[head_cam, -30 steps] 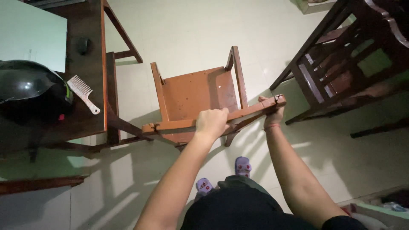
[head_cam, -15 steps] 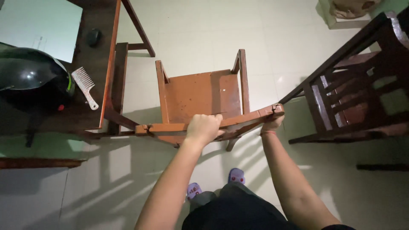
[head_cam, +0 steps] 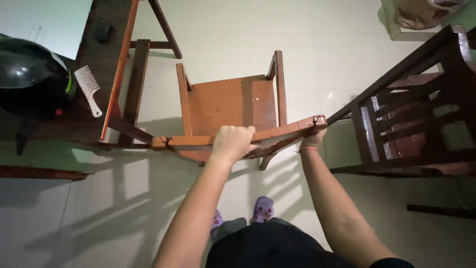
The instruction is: Aligning and pressing together the wooden pieces of a broken chair back.
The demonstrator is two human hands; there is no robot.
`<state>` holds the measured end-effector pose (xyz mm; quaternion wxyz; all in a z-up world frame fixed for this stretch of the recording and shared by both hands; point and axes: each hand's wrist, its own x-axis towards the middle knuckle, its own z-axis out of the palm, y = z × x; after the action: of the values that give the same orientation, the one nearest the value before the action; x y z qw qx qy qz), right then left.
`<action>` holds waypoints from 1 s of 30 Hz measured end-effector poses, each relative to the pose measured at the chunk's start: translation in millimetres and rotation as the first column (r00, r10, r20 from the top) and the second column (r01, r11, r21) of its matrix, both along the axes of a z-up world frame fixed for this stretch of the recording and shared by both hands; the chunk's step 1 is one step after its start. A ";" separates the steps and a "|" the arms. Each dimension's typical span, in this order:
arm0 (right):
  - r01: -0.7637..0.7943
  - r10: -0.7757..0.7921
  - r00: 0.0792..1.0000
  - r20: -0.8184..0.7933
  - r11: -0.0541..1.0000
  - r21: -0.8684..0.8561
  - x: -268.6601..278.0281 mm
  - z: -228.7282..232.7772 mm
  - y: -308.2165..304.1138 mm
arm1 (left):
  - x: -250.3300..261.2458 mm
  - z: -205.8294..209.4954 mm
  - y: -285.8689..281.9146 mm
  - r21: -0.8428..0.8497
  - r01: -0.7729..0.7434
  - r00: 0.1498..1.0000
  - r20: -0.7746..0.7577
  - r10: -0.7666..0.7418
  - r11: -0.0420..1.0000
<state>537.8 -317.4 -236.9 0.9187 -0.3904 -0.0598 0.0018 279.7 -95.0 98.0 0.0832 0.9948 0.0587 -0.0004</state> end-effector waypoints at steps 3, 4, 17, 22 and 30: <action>-0.046 0.046 0.998 0.047 0.999 0.000 14.8 -26.2 -0.4 | -5.1 3.4 -2.5 0.017 -0.016 1.000 -0.014 0.016 1.000; -0.052 0.052 0.997 0.050 0.999 0.002 12.0 -21.9 0.0 | -9.6 -1.0 -4.7 0.020 -0.022 1.000 -0.011 0.022 1.000; 0.009 -0.068 0.988 -0.137 0.921 -0.391 -74.4 153.8 -40.7 | -149.5 -222.8 -15.7 -0.256 -0.118 0.985 -0.155 0.079 0.960; 0.385 -0.301 0.919 0.254 0.817 -0.430 -128.6 248.8 -17.3 | -203.6 -349.0 83.7 -0.159 -0.553 0.643 -0.705 0.298 0.818; 0.750 0.662 0.340 0.667 0.237 -0.618 -241.4 364.3 95.6 | -125.8 -185.0 129.1 -0.560 0.534 0.257 -0.606 0.753 -0.634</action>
<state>296.5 -221.8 127.3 0.2205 -0.7799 -0.5416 -0.2229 153.9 34.0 -87.0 0.8138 0.0293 0.4207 0.3998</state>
